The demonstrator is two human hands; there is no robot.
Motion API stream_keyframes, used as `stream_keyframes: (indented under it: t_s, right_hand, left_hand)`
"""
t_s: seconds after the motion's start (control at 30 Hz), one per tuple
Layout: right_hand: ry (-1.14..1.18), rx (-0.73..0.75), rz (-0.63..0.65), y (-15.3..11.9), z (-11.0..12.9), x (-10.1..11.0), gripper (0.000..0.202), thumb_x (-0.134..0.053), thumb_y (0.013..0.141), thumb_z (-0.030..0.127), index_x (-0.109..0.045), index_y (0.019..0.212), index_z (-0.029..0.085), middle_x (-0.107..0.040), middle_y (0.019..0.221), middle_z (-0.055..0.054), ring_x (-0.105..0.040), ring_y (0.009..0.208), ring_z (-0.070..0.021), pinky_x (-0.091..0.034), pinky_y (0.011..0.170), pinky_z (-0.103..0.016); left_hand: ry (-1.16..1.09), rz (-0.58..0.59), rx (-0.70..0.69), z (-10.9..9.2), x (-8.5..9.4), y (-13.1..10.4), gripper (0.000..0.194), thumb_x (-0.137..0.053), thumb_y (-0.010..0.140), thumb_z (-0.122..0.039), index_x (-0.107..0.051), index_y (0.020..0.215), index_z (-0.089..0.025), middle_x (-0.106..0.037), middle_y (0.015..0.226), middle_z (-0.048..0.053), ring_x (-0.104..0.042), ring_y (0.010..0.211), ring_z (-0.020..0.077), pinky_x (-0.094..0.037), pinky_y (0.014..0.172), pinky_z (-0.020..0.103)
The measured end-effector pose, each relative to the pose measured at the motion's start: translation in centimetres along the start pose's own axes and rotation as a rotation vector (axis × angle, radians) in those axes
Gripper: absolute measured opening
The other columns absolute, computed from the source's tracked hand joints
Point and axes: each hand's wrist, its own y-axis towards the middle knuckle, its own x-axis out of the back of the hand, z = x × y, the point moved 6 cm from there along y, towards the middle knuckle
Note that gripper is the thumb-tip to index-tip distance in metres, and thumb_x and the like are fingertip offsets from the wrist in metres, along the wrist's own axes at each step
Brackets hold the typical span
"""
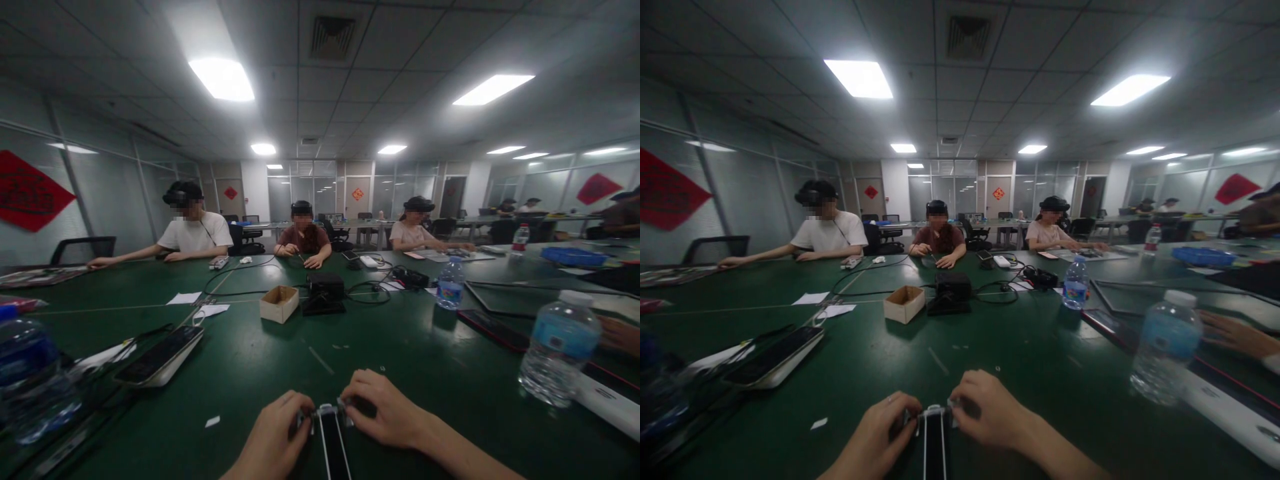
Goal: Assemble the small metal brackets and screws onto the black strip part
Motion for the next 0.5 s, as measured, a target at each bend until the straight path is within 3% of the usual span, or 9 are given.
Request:
stream_keyframes:
  t_s: [0.5]
  right_hand:
    - [0.023,0.004,0.014,0.20,0.17,-0.05,0.013,-0.060,0.075,0.013,-0.065,0.087,0.016,-0.061,0.080,-0.004,-0.055,0.074,-0.0151,-0.043,0.068,-0.026]
  left_hand:
    - [-0.026,-0.015,0.010,-0.70,0.46,-0.06,0.019,-0.047,0.085,-0.015,-0.063,0.092,-0.020,-0.065,0.086,0.001,-0.058,0.069,0.0146,-0.043,0.064,0.024]
